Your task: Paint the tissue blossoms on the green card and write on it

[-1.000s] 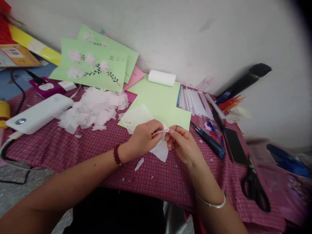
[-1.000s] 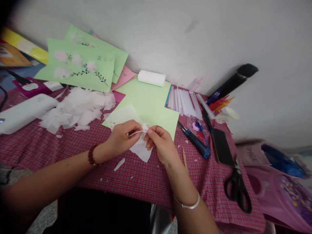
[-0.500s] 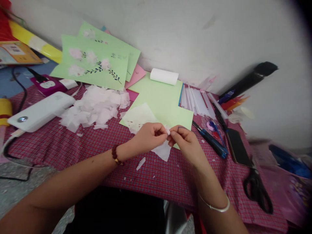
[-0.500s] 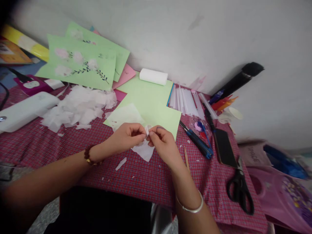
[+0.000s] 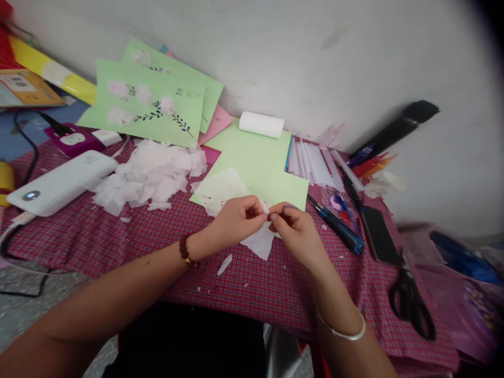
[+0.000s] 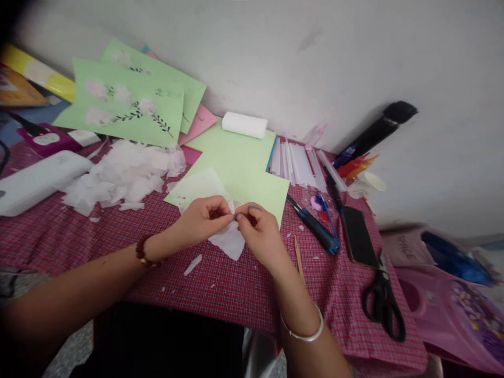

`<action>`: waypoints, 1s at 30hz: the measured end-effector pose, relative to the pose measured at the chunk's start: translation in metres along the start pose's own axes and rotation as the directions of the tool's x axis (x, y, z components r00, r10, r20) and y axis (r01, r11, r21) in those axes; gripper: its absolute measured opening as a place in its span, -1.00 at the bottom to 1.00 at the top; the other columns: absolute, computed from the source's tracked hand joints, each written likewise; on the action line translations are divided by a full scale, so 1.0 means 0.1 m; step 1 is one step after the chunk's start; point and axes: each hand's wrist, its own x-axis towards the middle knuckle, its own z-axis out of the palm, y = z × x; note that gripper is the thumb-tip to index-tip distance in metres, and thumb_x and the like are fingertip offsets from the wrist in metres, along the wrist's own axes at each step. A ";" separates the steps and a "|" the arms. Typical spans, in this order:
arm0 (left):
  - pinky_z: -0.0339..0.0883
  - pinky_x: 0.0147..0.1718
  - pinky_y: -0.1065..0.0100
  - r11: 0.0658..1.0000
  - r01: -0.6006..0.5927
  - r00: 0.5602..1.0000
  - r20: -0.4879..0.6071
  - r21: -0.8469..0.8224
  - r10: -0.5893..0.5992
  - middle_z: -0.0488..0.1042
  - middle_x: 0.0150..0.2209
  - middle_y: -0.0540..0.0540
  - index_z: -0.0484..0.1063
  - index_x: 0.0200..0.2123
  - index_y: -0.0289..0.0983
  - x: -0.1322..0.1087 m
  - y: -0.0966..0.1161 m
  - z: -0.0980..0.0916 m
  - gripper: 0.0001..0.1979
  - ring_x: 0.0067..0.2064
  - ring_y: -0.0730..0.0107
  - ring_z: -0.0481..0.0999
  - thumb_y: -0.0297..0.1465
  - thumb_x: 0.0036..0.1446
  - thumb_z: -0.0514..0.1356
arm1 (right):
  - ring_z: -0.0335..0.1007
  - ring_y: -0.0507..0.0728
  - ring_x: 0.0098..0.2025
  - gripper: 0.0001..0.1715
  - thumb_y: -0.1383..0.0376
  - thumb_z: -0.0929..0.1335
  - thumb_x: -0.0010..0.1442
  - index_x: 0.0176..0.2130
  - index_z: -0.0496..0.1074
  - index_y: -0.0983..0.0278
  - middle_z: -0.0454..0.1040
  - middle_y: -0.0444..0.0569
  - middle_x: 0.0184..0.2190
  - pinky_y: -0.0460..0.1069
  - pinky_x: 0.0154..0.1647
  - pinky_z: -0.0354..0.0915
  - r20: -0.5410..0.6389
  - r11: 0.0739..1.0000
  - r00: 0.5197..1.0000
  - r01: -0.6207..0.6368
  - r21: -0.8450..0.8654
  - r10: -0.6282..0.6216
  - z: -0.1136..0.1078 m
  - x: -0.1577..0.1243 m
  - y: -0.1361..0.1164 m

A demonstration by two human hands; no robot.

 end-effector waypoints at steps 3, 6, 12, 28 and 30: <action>0.08 -0.56 0.50 1.000 -0.027 0.999 -0.022 -0.015 0.027 0.29 -0.57 0.07 0.31 -0.49 -0.29 0.00 -0.02 0.01 -0.91 -0.53 0.60 0.20 -0.41 -0.03 0.18 | 0.31 0.03 -0.39 -0.85 0.27 0.30 0.17 -0.35 0.45 0.26 0.41 -0.04 -0.33 -0.02 -0.35 0.27 -0.023 0.996 0.998 0.056 -0.064 -0.058 0.02 0.00 0.04; 0.14 -0.51 0.47 0.998 -0.012 0.999 0.036 -0.064 0.015 0.33 -0.53 0.05 0.34 -0.43 -0.30 0.01 -0.07 0.02 -0.91 -0.50 0.57 0.25 -0.39 -0.01 0.17 | 0.32 0.05 -0.36 -0.87 0.28 0.30 0.18 -0.36 0.43 0.25 0.40 -0.04 -0.34 -0.01 -0.32 0.28 -0.016 0.997 0.998 0.066 -0.046 -0.067 0.03 0.00 0.06; 0.12 -0.50 0.44 0.998 0.014 1.000 0.000 0.055 -0.015 0.27 -0.53 0.05 0.27 -0.48 -0.27 0.07 -0.09 -0.02 -0.87 -0.49 0.54 0.23 -0.40 -0.02 0.19 | 0.35 0.03 -0.41 -0.90 0.25 0.31 0.12 -0.36 0.37 0.25 0.39 -0.09 -0.40 -0.02 -0.33 0.33 -0.071 0.996 0.995 -0.063 0.056 0.067 -0.01 0.09 0.14; 0.21 -0.35 0.31 0.751 -0.105 0.994 0.069 0.652 0.079 0.43 -0.32 -0.12 0.40 -0.26 -0.29 0.12 -0.23 -0.20 -0.83 -0.38 0.34 0.34 -0.51 0.05 0.09 | 0.39 0.10 -0.29 -0.81 0.26 0.30 0.16 -0.21 0.41 0.25 0.46 0.01 -0.22 0.07 -0.18 0.32 -0.099 0.963 0.994 0.025 -0.267 -0.054 -0.25 0.22 0.46; 0.29 -0.24 0.27 0.784 -0.152 0.988 0.082 0.601 0.129 0.41 -0.15 -0.18 0.38 -0.10 -0.31 0.13 -0.28 -0.17 -0.65 -0.27 0.31 0.40 -0.58 0.01 0.07 | 0.40 0.12 -0.28 -0.80 0.27 0.30 0.15 -0.20 0.42 0.26 0.48 0.04 -0.20 0.09 -0.17 0.32 -0.084 0.951 0.996 0.007 -0.308 -0.035 -0.26 0.23 0.48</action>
